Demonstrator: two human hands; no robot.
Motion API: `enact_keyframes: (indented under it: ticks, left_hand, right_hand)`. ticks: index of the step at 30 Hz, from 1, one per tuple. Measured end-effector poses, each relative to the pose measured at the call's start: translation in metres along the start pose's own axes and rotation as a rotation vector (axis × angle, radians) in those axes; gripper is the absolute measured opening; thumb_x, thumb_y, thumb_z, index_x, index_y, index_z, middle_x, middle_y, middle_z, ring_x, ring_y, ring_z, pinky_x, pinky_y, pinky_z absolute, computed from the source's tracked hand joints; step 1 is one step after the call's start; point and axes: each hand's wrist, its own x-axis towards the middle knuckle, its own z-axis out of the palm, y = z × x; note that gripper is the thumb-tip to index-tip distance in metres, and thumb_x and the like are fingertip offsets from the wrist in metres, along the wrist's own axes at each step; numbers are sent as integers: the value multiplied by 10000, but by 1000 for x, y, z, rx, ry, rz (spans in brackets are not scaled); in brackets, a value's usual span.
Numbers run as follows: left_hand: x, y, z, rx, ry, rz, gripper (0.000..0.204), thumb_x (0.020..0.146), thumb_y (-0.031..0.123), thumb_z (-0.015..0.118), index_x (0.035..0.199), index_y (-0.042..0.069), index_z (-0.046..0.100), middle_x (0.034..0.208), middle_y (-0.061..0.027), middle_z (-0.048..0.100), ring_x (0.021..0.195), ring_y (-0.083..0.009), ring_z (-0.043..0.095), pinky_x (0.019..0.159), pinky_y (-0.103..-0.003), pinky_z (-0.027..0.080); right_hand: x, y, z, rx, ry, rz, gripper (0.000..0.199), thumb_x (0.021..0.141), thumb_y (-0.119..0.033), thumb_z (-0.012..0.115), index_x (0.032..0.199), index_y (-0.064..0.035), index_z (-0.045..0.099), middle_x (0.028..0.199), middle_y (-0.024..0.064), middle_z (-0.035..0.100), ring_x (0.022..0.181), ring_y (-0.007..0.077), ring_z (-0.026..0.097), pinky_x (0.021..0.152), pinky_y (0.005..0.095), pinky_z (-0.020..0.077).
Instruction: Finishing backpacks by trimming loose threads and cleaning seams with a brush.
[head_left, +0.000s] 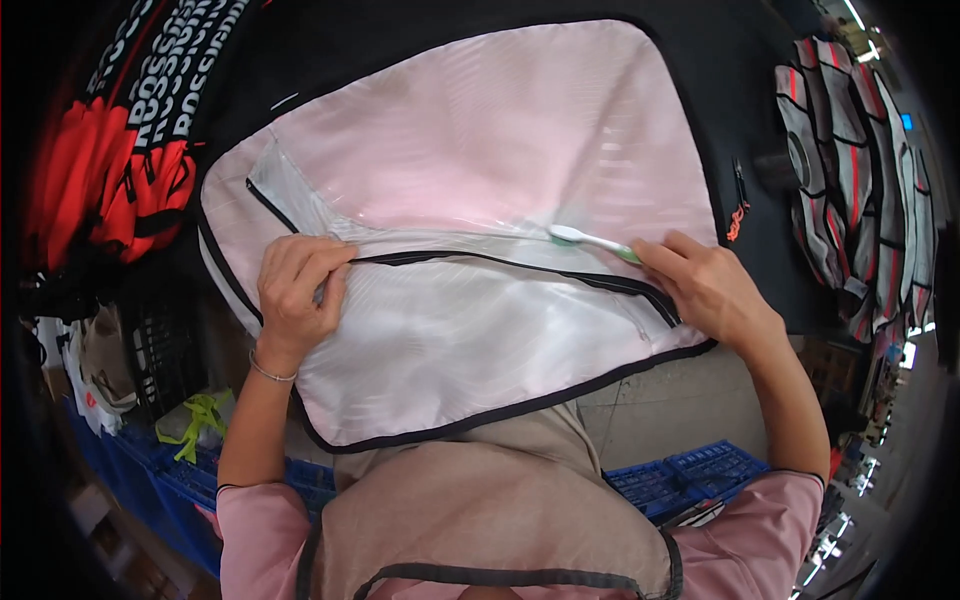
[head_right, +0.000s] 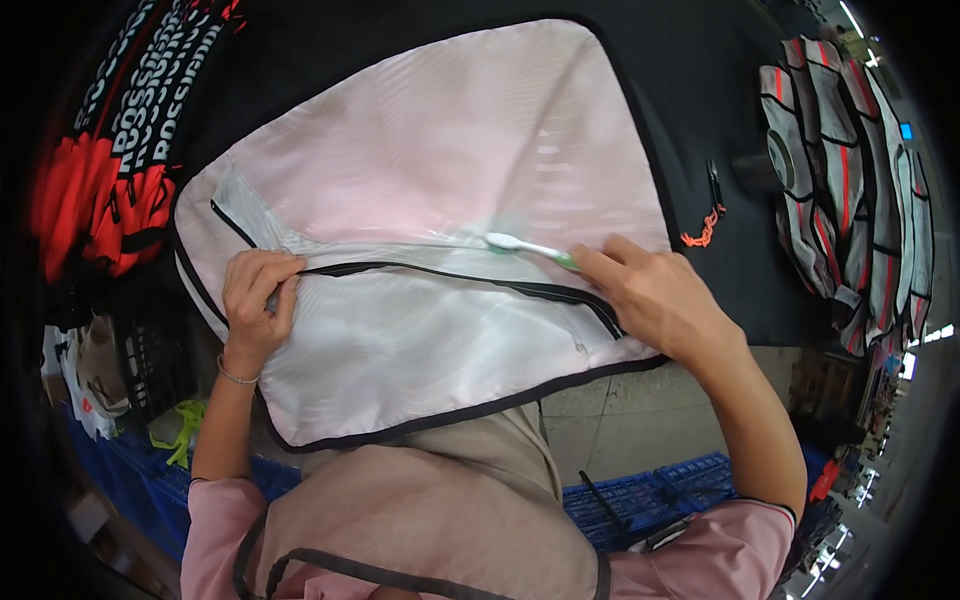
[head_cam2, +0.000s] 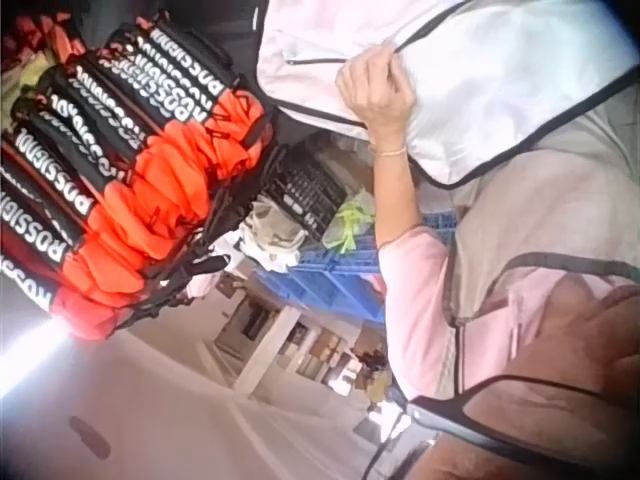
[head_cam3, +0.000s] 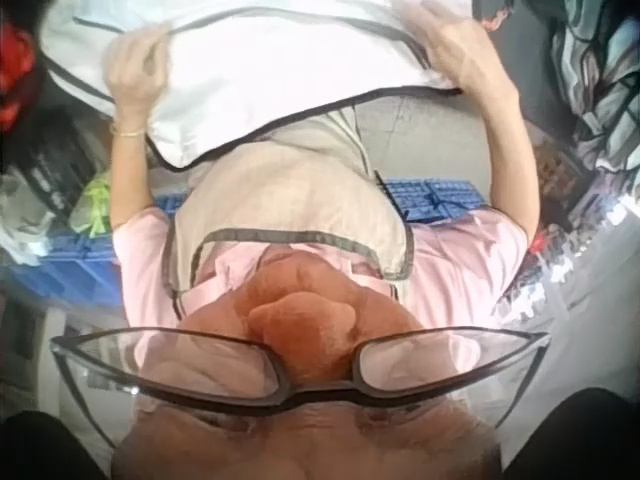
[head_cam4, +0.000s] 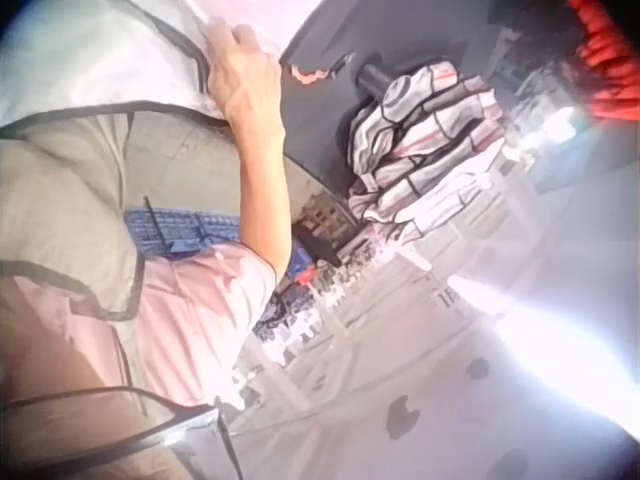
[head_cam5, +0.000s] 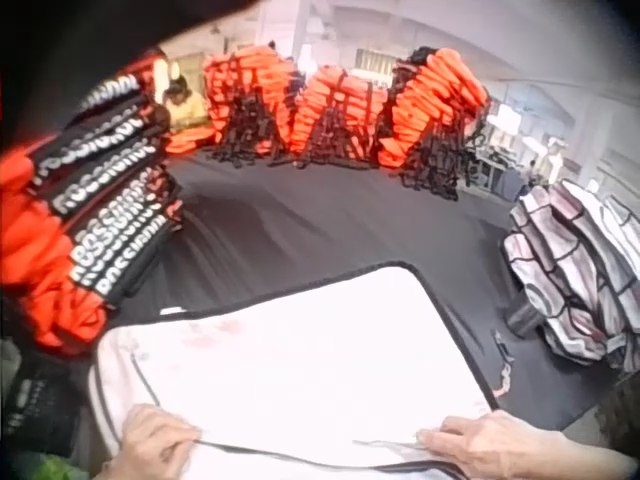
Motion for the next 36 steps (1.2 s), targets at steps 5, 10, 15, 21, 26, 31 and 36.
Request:
enact_keyframes:
  ticks: [5,10,15,21,26,31,36]
  left_hand:
    - [3,0,6,-11,0,-7,232,711,-61,702,912,55,705,881,-82,676,843,-272,645,770,-373,479]
    - [7,10,-6,-27,-36,-123,220,723,-11,719,931,59,706,894,-76,682,866,-276,644,786,-394,473]
    - [84,99,26,-334,-212,102,515,754,226,767,1214,32,639,1213,-175,615,1114,-333,570,997,-436,423]
    - [80,158,87,-639,-476,117,865,709,460,815,1375,11,496,1222,-200,572,1103,-346,542,995,-432,412]
    - [66,178,87,-647,-487,139,763,638,248,853,1302,27,549,1101,-161,580,1008,-335,554,881,-407,433]
    - [50,176,108,-545,-273,247,620,564,12,759,1161,31,592,1040,-152,594,961,-334,578,849,-412,454]
    - [33,176,121,-569,-156,218,575,529,-50,734,1080,26,587,1078,-163,611,961,-338,602,818,-405,489]
  right_hand:
    - [-1,0,7,-8,23,-22,307,900,-102,629,1206,-105,607,915,124,626,724,358,650,616,434,527]
    - [-51,-10,-32,-65,-203,155,381,808,-53,671,1184,-83,618,934,133,649,765,372,663,653,451,541]
    - [-62,-11,-27,-17,-130,167,276,834,-50,651,1111,-54,652,931,131,653,777,365,658,661,437,532]
    - [-70,-6,-17,95,0,167,209,823,-11,599,1022,-56,640,948,136,653,811,387,655,684,468,527]
    - [-70,-17,-9,95,24,223,165,825,-26,598,986,-45,631,949,152,654,825,395,656,698,474,529]
    - [-57,-28,6,2,13,218,227,854,-70,619,1082,-70,628,912,136,643,782,378,648,670,463,521]
    - [-52,-32,21,81,108,220,222,870,-66,605,1090,-69,629,925,139,638,790,383,647,675,469,522]
